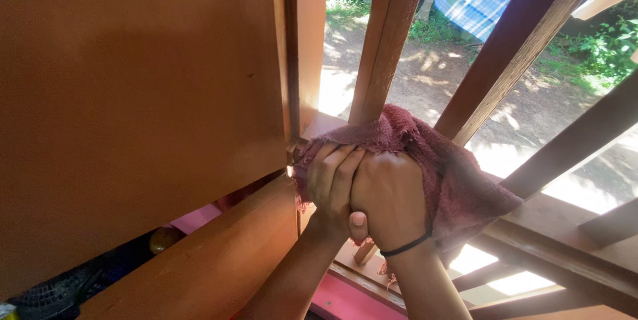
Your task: The person washes a cloth in a green bucket, wrings it out, and then uses it to wipe the wooden window frame and bars. The person cleans the top, sides, and vertical bars of the window frame.
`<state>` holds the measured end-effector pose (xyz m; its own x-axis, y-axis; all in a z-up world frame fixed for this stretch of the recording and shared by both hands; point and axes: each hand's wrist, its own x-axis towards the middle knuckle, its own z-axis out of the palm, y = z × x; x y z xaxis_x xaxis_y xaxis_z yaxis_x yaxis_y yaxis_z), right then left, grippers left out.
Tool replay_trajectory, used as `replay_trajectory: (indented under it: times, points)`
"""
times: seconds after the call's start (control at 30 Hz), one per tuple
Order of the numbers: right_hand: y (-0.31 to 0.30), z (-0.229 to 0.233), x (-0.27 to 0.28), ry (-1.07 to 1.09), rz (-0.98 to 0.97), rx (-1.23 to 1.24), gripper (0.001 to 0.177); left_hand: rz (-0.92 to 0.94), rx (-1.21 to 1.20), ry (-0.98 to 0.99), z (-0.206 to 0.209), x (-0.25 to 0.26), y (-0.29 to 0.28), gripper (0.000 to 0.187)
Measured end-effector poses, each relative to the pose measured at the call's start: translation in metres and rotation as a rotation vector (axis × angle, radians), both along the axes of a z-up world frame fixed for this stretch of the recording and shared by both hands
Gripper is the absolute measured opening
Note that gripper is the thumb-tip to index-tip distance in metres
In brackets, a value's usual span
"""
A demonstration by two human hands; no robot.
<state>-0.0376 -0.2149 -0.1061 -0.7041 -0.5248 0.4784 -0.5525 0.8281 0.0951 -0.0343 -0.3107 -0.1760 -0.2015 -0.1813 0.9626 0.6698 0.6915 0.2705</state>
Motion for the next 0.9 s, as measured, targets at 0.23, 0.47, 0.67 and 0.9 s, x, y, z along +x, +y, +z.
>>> replay_trajectory:
  times: [0.23, 0.47, 0.67, 0.9]
  points:
    - [0.006, 0.001, 0.020, 0.034, 0.011, -0.150, 0.009, -0.053, -0.039, -0.039, 0.009, 0.024, -0.002, 0.090]
    - [0.006, 0.011, 0.052, 0.090, -0.084, -0.105, 0.025, -0.146, 0.031, -0.029, 0.014, 0.038, -0.005, 0.085]
    - [-0.002, 0.021, 0.029, -0.004, -0.077, -0.050, 0.024, -0.072, 0.083, -0.103, 0.014, 0.035, -0.010, 0.068]
    - [0.002, 0.007, 0.059, 0.038, -0.123, -0.055, 0.020, -0.142, -0.053, -0.108, 0.015, 0.045, -0.019, 0.086]
